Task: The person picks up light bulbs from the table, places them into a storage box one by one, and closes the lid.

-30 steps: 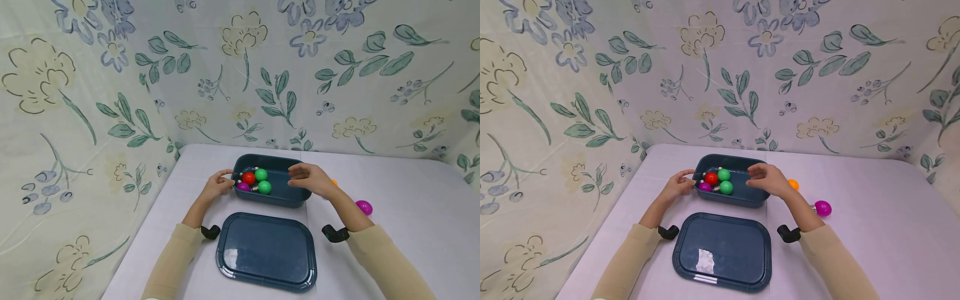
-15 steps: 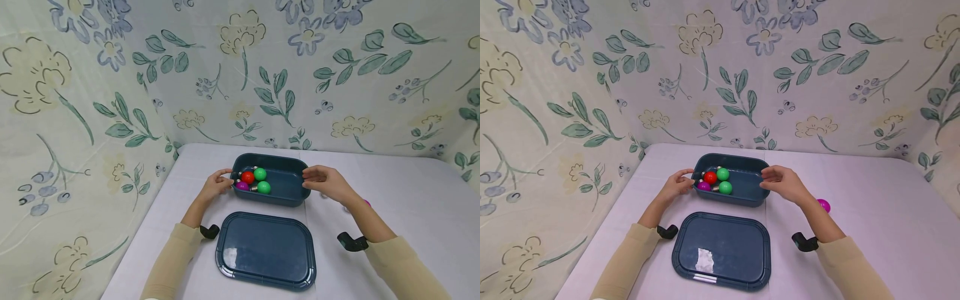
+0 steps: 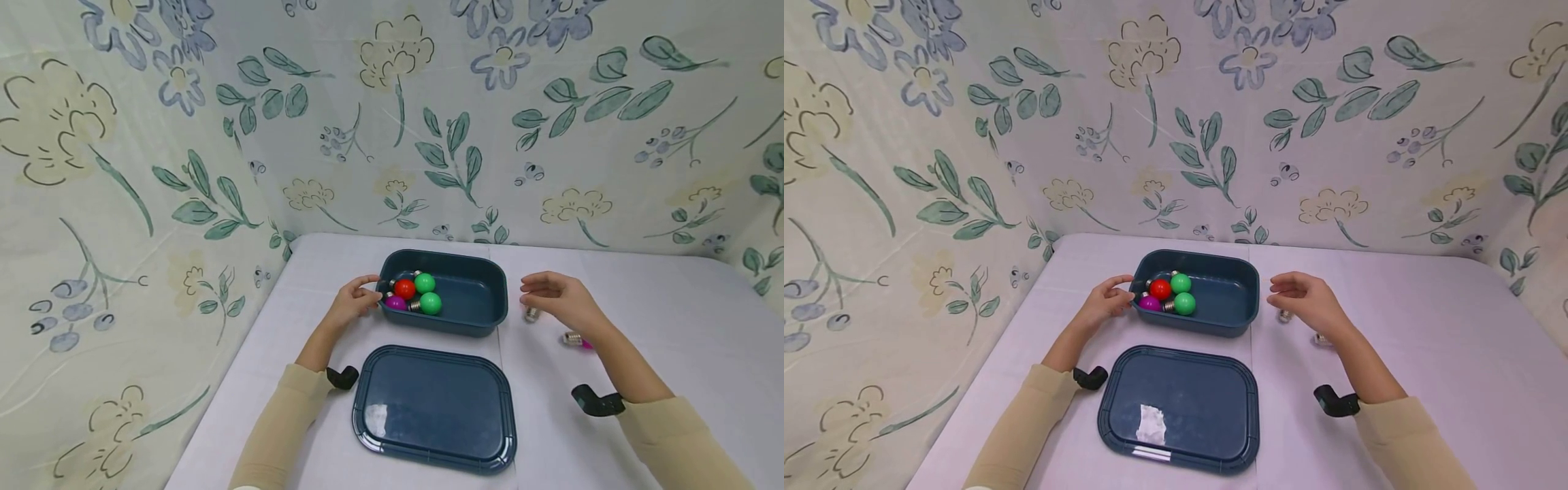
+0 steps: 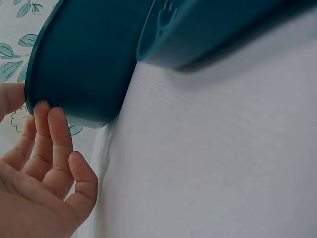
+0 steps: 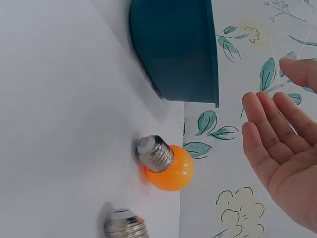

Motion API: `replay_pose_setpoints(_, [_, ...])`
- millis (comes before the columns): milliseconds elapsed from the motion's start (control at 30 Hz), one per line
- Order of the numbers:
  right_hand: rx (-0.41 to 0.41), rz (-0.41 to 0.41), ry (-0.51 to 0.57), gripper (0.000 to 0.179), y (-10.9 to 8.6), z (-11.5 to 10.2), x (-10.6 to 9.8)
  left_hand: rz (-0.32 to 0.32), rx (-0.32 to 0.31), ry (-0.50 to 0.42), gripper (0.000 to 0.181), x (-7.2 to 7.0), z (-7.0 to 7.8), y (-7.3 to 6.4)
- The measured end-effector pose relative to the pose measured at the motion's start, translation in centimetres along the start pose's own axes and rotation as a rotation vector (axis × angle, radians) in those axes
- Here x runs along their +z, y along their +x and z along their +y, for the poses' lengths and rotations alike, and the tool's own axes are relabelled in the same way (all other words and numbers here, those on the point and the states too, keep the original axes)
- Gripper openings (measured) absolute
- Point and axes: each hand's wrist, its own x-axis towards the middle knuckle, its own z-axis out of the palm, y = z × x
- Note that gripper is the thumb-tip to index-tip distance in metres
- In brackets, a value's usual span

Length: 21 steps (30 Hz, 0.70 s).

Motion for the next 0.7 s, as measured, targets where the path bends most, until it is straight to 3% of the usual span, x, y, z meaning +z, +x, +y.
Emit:
replay_pose_setpoints(200, [0.018, 0.034, -0.002, 0.049, 0.1, 2.0, -0.3, -0.004, -0.001, 0.002, 0.047, 0.0, 0.0, 0.1])
replay_pose_setpoints(433, [0.093, 0.104, -0.009, 0.064, 2.5, 8.8, -0.3, -0.002, 0.003, -0.006, 0.048, -0.1, -0.1, 0.2])
replay_pose_setpoints(533, [0.108, 0.124, -0.029, 0.070, 3.1, 10.8, -0.4, -0.005, 0.003, -0.003, 0.048, -0.1, -0.1, 0.2])
replay_pose_setpoints(700, [0.129, 0.138, -0.041, 0.066, 3.4, 11.5, -0.8, -0.003, 0.001, -0.005, 0.047, -0.1, 0.0, 0.1])
